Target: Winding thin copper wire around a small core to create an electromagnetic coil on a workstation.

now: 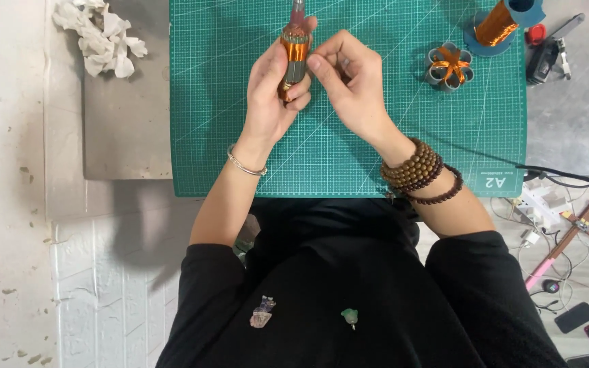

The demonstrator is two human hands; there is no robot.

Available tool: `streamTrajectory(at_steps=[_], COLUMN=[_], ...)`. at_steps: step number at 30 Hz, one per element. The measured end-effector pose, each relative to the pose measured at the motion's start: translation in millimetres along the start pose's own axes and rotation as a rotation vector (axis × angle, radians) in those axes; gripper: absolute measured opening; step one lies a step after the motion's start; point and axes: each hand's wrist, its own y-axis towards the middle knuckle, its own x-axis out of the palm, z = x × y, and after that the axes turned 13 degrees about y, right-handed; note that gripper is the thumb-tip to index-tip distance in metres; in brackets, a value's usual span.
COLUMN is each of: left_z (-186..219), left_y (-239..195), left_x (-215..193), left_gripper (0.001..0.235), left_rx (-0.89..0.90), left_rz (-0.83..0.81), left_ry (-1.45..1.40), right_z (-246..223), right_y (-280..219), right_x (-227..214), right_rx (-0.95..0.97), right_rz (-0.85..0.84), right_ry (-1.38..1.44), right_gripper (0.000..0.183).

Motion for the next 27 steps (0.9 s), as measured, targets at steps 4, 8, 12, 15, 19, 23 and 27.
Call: streamTrajectory(at_steps=[4,8,12,15,19,23,27], left_z=[1.5,-5.3,-2.3,-2.8,-13.6,-19.4,-13.7], left_y=[3.7,2.6,0.9,-0.3,2.4,3.2,3.9], left_x=[4.7,0.9,1.6,0.5,-4.8,-1.2,5.6], left_gripper=[0.056,0.052,0.046,0.045,0.041,0.038,0.036], left_rx=[-0.048,-0.044,0.019,0.006,0.063,0.145,0.173], left_rz=[0.084,0.160,0.107,0.098,0.137,0.194,0.171], left_ry=[0.003,0.025,0.086,0.098,0.129,0.180,0.177], right_z=[-6.2,-8.0,-6.1,-1.8,-3.4,-0.5,2.3], right_y=[1.9,2.5,1.1,-1.4,0.7,-0.2,-0.9], right_x=[2.6,4.1,6.8,6.1,7.7,9.9,9.9], right_rx=[0.003,-0.012,-0.047,-0.061,-0.121,-0.136,-0.169], right_rz=[0.013,-0.007,-0.006,0.006,0.000,0.023,0.022], right_ry=[0.021,0.023,0.008,-0.012,-0.018,-0.042,-0.062], right_gripper=[0.012,0.010,0.010,0.011,0.012,0.012,0.015])
